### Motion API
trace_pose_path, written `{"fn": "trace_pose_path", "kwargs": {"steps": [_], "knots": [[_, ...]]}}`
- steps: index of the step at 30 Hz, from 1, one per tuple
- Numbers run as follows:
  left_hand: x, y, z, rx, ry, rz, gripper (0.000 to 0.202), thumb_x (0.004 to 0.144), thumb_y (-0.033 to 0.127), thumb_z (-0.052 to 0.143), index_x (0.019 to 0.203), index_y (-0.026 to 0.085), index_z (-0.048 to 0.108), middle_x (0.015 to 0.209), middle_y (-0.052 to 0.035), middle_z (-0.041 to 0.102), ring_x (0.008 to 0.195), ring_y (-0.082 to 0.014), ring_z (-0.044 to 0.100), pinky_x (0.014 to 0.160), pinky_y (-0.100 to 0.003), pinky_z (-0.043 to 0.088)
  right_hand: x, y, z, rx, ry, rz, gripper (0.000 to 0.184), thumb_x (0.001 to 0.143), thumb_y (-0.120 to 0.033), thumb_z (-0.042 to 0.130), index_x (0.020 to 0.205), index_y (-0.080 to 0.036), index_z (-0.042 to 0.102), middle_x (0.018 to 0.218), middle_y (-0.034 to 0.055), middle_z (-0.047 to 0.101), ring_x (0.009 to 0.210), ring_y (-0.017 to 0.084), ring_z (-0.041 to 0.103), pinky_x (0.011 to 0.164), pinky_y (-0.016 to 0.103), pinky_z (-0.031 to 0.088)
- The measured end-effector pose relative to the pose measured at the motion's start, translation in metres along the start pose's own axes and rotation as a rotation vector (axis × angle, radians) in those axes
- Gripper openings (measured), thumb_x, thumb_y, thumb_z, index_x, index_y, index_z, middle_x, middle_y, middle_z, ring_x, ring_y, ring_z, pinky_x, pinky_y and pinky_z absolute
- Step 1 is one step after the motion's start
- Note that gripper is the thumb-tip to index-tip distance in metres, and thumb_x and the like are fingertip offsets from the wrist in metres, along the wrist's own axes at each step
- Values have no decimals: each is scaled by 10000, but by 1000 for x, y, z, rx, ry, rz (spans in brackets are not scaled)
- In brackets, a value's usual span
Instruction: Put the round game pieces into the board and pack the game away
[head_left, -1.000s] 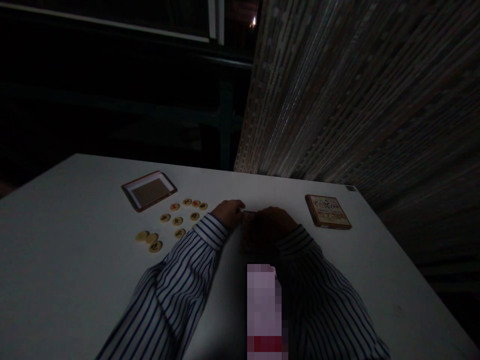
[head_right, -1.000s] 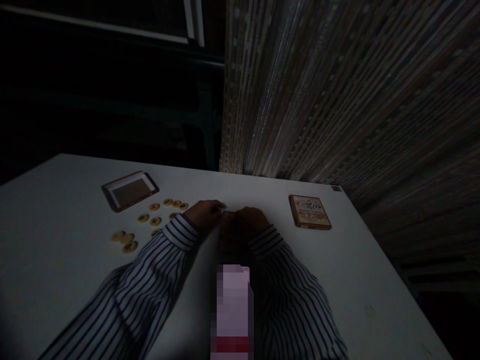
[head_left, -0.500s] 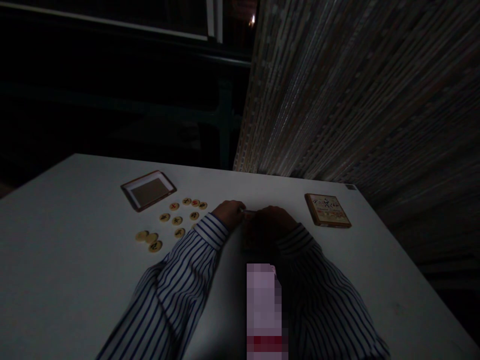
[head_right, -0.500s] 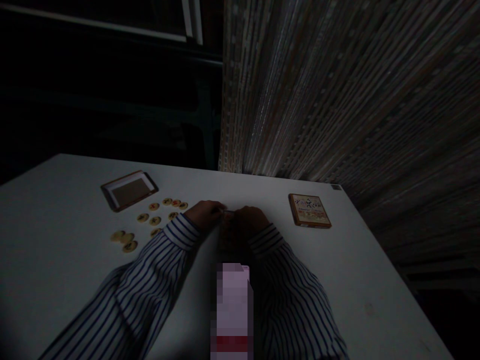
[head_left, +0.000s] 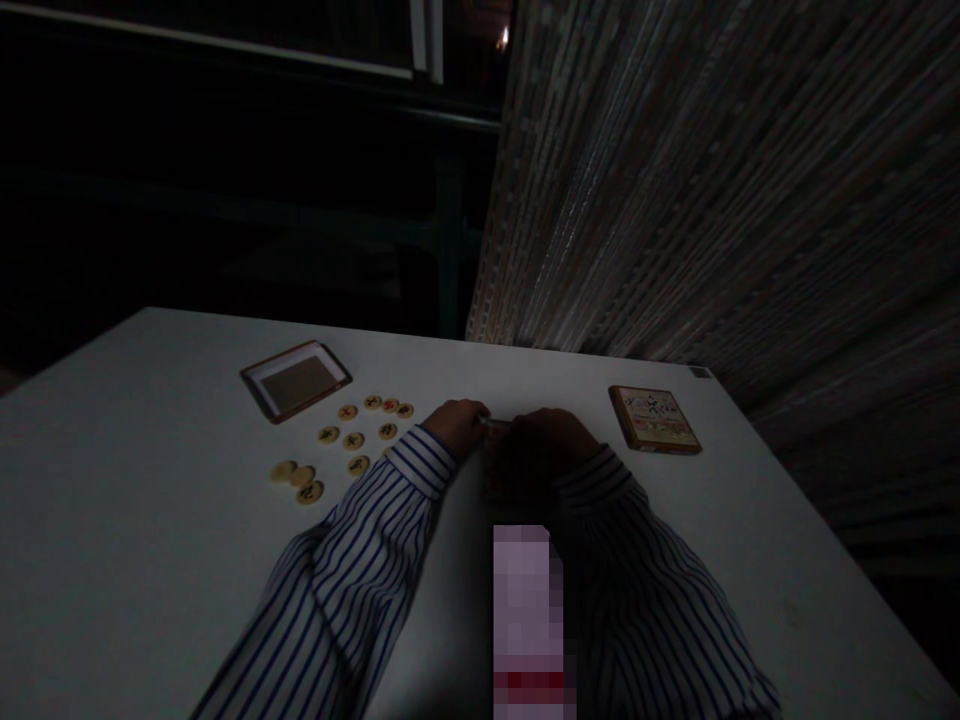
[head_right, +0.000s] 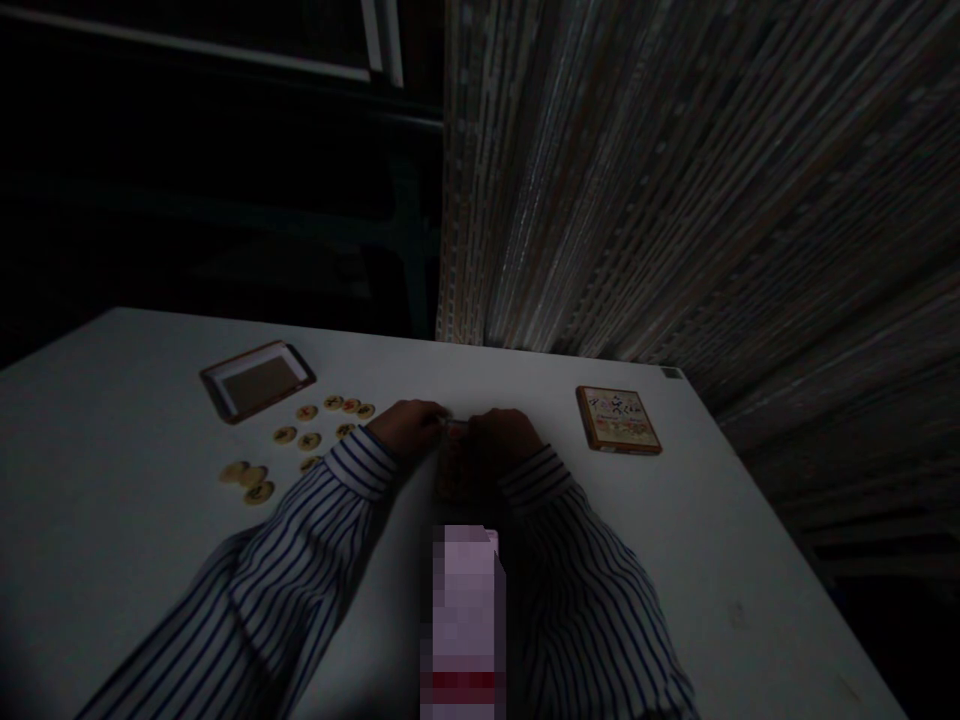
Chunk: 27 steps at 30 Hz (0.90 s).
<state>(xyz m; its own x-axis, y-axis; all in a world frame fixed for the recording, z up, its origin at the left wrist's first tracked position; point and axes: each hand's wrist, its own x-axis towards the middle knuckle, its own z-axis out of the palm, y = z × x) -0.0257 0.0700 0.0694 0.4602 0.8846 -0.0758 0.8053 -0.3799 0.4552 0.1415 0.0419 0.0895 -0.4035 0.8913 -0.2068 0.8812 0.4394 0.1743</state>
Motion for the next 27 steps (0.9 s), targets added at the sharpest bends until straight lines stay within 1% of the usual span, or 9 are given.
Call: {"fn": "trace_pose_path", "kwargs": {"steps": [2, 6, 11, 14, 17, 22, 27], "knots": [[0, -1, 0, 0, 6, -4, 347, 742, 193, 446, 1052, 161, 600, 1009, -59, 654, 953, -174, 584, 844, -258, 433, -2, 6, -4, -11, 23, 5, 278, 820, -321, 399, 951, -174, 595, 854, 116, 656, 796, 219, 616, 648, 311, 431], [1, -1, 1, 1, 1, -1, 349, 739, 193, 444, 1049, 163, 602, 989, -56, 661, 939, -172, 590, 834, -253, 438, -6, 20, -7, -11, 45, 44, 266, 822, -272, 399, 992, -190, 586, 873, 103, 655, 818, 213, 610, 661, 301, 427], [0, 1, 1, 7, -13, -12, 355, 739, 183, 444, 1057, 162, 600, 1003, -60, 657, 949, -174, 588, 843, -256, 433, -9, 34, -4, 21, -37, 149, 306, 833, -257, 385, 1076, -211, 565, 980, 108, 637, 919, 211, 583, 721, 307, 423], [0, 2, 1, 9, -16, -9, 359, 739, 185, 447, 1065, 158, 596, 991, -64, 661, 945, -177, 590, 838, -258, 435, -9, 37, 0, 34, -63, 173, 319, 834, -239, 387, 1106, -213, 552, 1032, 112, 620, 971, 207, 560, 764, 314, 412], [-1, 2, 1, 1, -20, -19, 349, 745, 195, 452, 1060, 159, 598, 981, -64, 664, 935, -181, 594, 825, -264, 442, -7, 38, 5, 33, -79, 170, 307, 833, -221, 380, 1075, -209, 569, 1019, 112, 623, 964, 204, 563, 757, 313, 417], [0, 2, 2, -1, -20, 7, 334, 748, 188, 446, 1041, 161, 605, 991, -63, 661, 943, -182, 590, 829, -271, 439, -5, 39, 9, 8, -92, 155, 270, 822, -212, 372, 949, -175, 607, 939, 122, 634, 870, 214, 598, 679, 317, 440], [0, 1, 2, 17, -33, 2, 337, 744, 186, 442, 1035, 162, 611, 998, -69, 658, 954, -188, 586, 840, -280, 434, -7, 38, 6, -6, -92, 154, 259, 823, -214, 380, 939, -157, 604, 920, 132, 631, 848, 216, 602, 662, 310, 440]]}}
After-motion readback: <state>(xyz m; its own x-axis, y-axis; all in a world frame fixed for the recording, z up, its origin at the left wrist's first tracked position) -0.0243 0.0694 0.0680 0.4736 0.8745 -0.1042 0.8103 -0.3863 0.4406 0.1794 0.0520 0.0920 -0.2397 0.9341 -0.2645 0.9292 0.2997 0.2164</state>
